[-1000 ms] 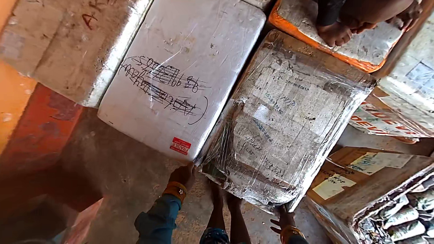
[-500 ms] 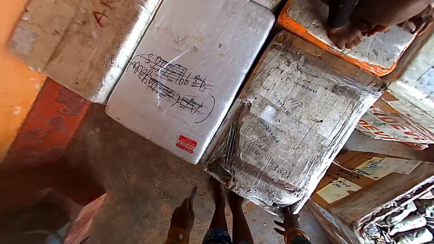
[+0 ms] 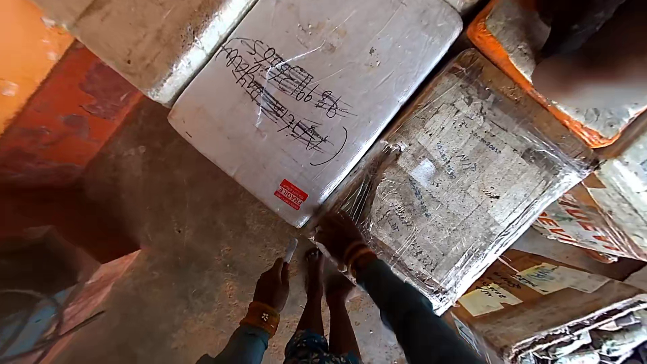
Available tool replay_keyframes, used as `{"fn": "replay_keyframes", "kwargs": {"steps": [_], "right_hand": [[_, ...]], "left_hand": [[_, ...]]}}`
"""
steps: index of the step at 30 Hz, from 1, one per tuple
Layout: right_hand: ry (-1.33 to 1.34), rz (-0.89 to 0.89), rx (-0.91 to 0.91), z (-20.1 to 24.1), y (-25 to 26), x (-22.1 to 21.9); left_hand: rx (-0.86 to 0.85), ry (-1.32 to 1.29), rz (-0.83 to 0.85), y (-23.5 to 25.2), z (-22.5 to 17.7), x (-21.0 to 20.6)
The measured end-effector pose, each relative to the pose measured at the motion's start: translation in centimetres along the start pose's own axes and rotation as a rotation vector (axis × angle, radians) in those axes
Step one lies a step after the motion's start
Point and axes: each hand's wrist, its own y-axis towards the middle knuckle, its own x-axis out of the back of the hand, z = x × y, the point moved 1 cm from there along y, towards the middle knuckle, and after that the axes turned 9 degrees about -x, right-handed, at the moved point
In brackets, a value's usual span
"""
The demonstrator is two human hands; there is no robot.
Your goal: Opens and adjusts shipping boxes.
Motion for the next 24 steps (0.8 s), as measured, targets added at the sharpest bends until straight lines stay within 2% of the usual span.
{"fn": "replay_keyframes", "kwargs": {"steps": [3,8,12,17,19,22,24], "right_hand": [[-0.181,0.161,0.022,0.5,1.9,2.1],[-0.186,0.326,-0.046,0.7,3.2,3.3],[-0.135,0.204,-0.02,0.0,1.9,3.2],[-0.055,0.053,0.027,-0.8,0.2,3.0],[-0.041,0.009,0.054,-1.1,-0.1,2.9],[-0.022,-0.009,0.068,-1.3,0.0,2.8],[-0.037,0.002,0.066,-1.3,0.0,2.9]], "left_hand": [[-0.08,-0.045,-0.038,0.4,-0.4,-0.1],[-0.089,-0.066,0.02,2.0,-3.5,1.0],[-0.055,-0.048,0.056,3.6,-6.1,1.9],[-0.052,-0.041,0.044,5.3,-6.5,1.1],[-0.064,-0.028,0.059,5.0,-6.2,-0.5],[-0.182,-0.002,0.134,2.0,-4.8,-7.7],[-0.191,-0.071,0.239,-1.5,-4.2,-10.9]]}}
